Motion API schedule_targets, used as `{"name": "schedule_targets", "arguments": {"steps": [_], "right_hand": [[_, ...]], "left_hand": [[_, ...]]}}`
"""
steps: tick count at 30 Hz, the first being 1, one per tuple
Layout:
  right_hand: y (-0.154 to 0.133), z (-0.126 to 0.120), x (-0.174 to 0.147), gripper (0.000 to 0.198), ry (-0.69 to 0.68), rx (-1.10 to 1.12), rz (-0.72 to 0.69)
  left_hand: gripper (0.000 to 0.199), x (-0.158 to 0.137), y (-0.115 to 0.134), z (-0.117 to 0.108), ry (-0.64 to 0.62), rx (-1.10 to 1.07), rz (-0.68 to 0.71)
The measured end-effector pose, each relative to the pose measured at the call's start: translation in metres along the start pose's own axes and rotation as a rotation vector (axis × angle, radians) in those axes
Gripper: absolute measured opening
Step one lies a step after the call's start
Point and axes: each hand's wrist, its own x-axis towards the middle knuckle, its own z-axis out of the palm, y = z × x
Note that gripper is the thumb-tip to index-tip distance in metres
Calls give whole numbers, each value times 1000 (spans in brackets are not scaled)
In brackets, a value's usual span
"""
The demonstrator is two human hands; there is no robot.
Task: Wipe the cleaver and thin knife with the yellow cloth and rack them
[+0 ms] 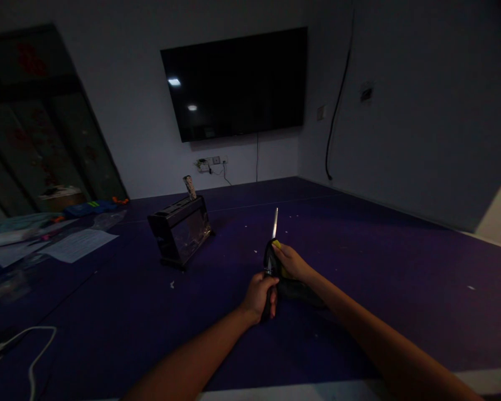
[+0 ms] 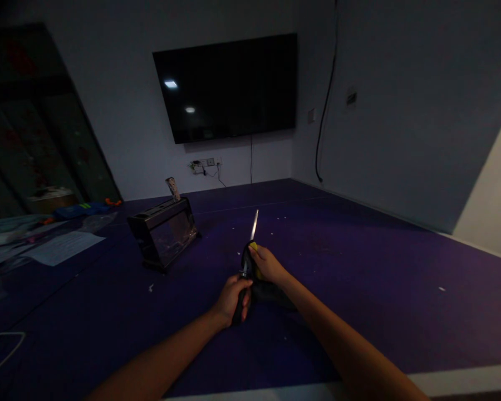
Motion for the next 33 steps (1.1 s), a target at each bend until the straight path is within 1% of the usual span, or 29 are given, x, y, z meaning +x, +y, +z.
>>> {"name": "schedule_targets", "arguments": {"steps": [5, 9, 13, 20, 24, 33], "right_hand": [[0, 2, -1, 36, -38, 16, 19], [0, 4, -3, 37, -44, 0, 32], [-1, 4, -4, 40, -66, -42, 29], [-1, 2, -3, 51, -151, -142, 25], [1, 1, -2, 53, -194, -193, 24], [-1, 3, -4, 53, -185, -225, 28]], "left_hand": [[33, 1, 0, -1, -7, -26, 1], [32, 2, 0, -1, -12, -27, 10], [28, 1, 0, -1, -10, -38, 19], [32, 2, 0, -1, -9, -28, 12], [34, 2, 1, -1, -8, -28, 11], [34, 0, 3, -1, 7, -47, 12]]}}
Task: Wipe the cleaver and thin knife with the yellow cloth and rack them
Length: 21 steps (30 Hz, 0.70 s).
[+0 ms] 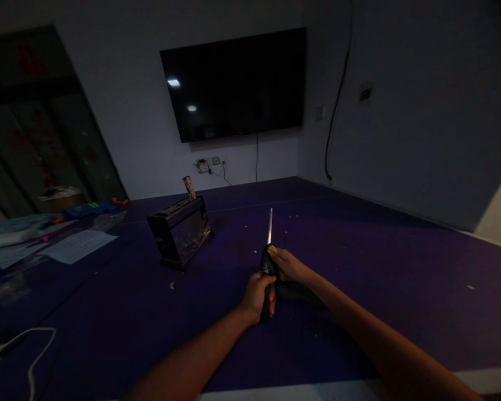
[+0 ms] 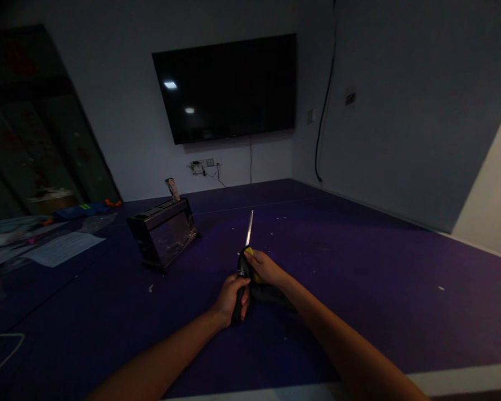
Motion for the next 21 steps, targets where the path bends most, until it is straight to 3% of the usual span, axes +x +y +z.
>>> {"name": "schedule_targets", "arguments": {"steps": [21], "right_hand": [[6, -3, 1, 51, -54, -28, 5]], "left_hand": [[39, 5, -4, -3, -6, 16, -9]]}}
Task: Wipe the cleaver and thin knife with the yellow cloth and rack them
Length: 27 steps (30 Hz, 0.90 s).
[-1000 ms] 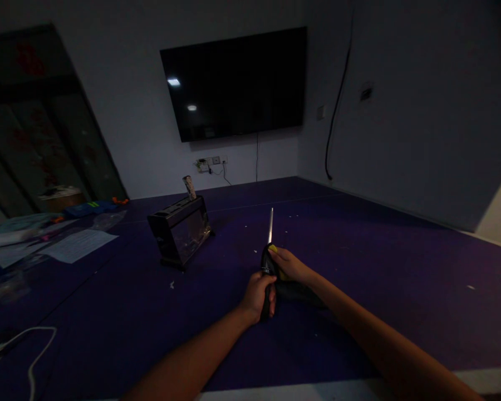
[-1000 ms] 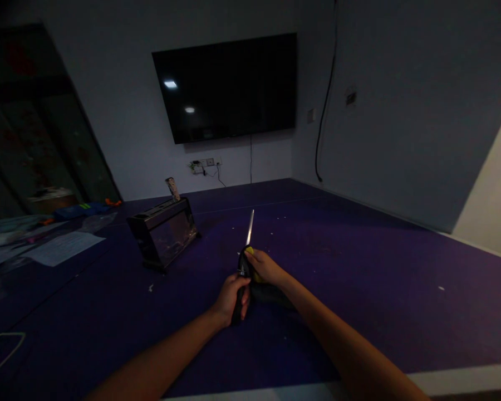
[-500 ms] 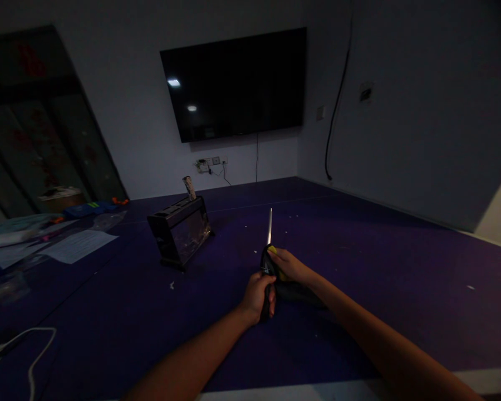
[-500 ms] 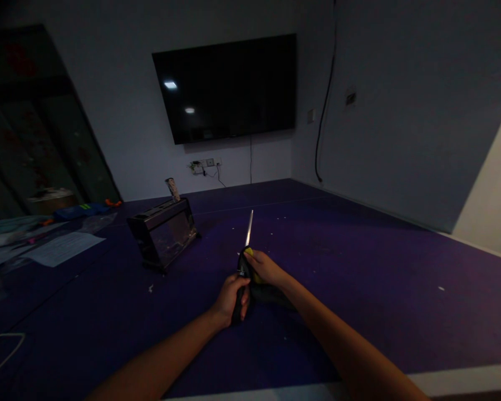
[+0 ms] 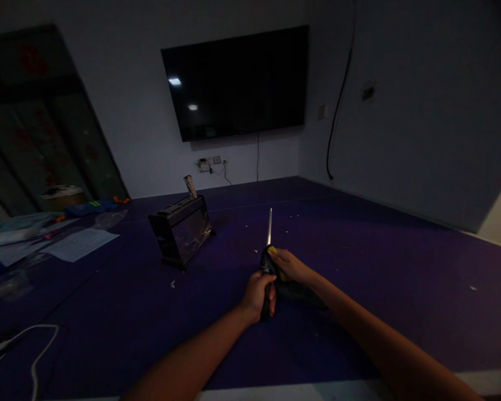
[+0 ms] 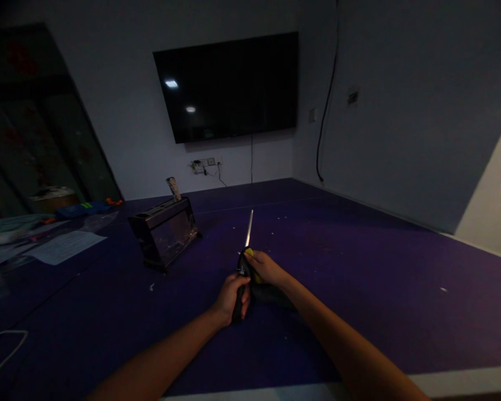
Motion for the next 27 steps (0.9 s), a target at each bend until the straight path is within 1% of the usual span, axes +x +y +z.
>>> {"name": "schedule_targets", "arguments": {"steps": [5, 8, 13, 15, 19, 23, 25, 27], "right_hand": [[2, 2, -1, 54, 10, 7, 23], [-1, 2, -2, 56, 6, -2, 24], [2, 2, -3, 54, 18, -48, -7], [8, 2, -3, 51, 64, -98, -52], [19, 4, -4, 46, 216, -241, -153], [22, 3, -6, 43, 351, -347, -139], [21, 3, -7, 42, 374, -408, -127], [20, 3, -8, 41, 369, -476, -116]], "left_hand": [[37, 0, -2, 0, -7, -29, 7], [32, 2, -4, 0, 9, -85, -11], [33, 4, -9, -1, 13, -141, -31], [31, 5, -9, -1, 3, -152, -29], [33, 5, -6, -2, -16, -135, -7], [38, 5, -4, -2, -7, -128, -2], [38, 4, -4, -2, -7, -127, -3], [38, 3, -5, -1, -12, -124, -4]]}}
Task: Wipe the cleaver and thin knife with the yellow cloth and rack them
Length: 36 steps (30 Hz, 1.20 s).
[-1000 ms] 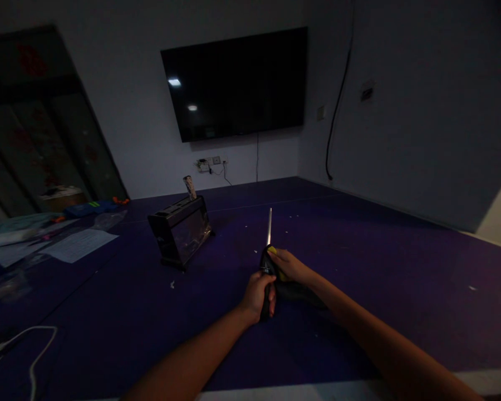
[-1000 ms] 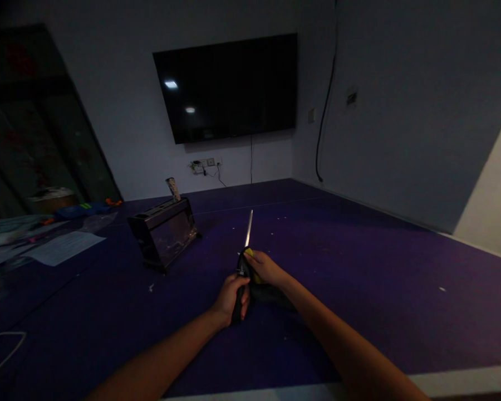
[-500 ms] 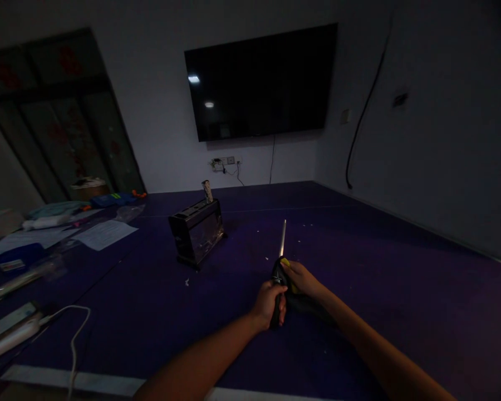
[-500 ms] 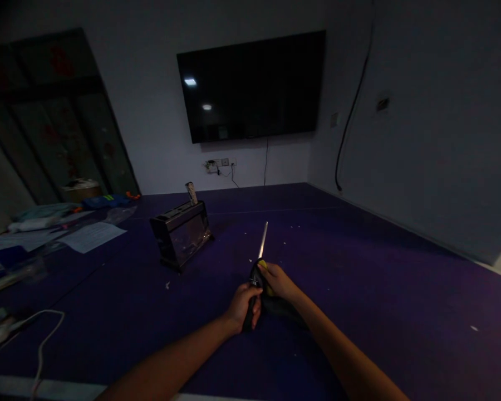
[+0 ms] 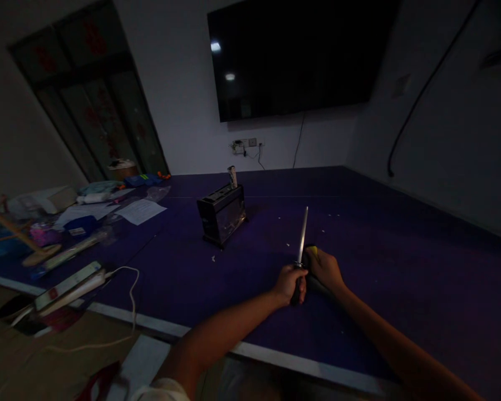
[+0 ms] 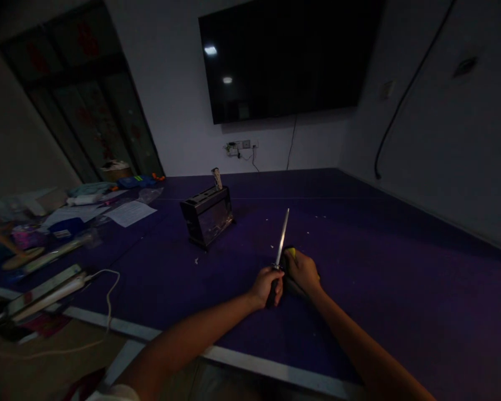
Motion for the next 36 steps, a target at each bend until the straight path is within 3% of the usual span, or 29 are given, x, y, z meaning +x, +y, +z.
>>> {"name": "schedule_targets", "arguments": {"steps": [4, 16, 25, 36], "right_hand": [[-1, 0, 0, 40, -3, -130, 19], [0, 2, -1, 44, 173, -394, 82], [2, 3, -1, 47, 219, -313, 88], [2, 3, -2, 45, 248, -243, 134]], "left_hand": [[37, 1, -1, 1, 1, -5, 14], [34, -1, 3, 0, -34, 28, -31], [34, -2, 3, -2, -44, 96, -28], [45, -19, 13, 2, 95, 140, 69]]}}
